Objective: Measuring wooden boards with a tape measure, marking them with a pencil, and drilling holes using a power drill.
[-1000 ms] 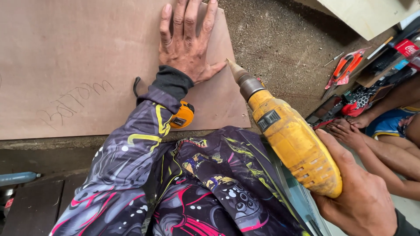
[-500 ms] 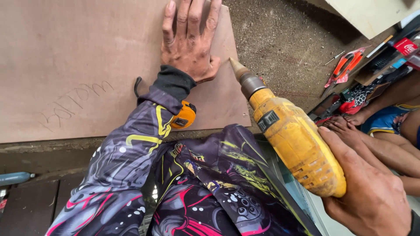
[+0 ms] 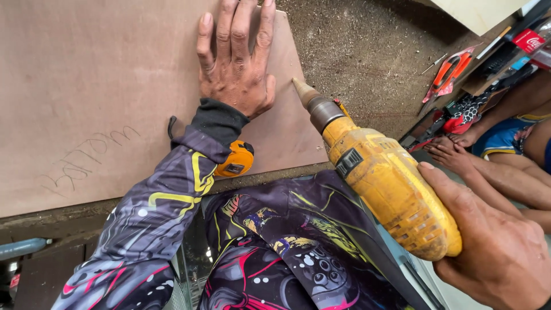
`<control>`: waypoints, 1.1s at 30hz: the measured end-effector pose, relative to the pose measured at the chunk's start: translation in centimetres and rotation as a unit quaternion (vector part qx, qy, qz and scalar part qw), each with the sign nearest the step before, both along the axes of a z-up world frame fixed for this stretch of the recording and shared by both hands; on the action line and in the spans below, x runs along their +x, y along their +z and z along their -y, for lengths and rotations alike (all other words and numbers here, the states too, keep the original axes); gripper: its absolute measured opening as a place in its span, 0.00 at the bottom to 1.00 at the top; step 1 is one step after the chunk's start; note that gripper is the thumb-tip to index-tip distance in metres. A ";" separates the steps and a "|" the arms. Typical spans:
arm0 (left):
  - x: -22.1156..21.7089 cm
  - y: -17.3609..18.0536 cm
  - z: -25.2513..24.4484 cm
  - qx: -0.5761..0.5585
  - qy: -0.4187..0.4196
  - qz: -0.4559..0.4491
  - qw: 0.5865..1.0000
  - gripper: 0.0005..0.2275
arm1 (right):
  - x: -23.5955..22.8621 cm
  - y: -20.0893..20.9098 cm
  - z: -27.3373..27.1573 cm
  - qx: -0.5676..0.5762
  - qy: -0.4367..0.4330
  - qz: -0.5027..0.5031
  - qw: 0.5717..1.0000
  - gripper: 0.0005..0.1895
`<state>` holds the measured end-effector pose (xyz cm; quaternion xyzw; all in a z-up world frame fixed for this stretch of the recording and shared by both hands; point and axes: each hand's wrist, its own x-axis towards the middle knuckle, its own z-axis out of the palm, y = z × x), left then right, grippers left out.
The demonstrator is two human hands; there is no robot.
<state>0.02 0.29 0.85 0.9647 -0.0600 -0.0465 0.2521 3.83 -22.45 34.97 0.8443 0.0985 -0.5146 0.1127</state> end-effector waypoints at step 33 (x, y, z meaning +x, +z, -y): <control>0.5 -1.1 1.8 -0.085 0.061 -0.009 0.995 0.37 | 2.7 -1.4 0.3 0.119 0.140 -0.100 0.978 0.71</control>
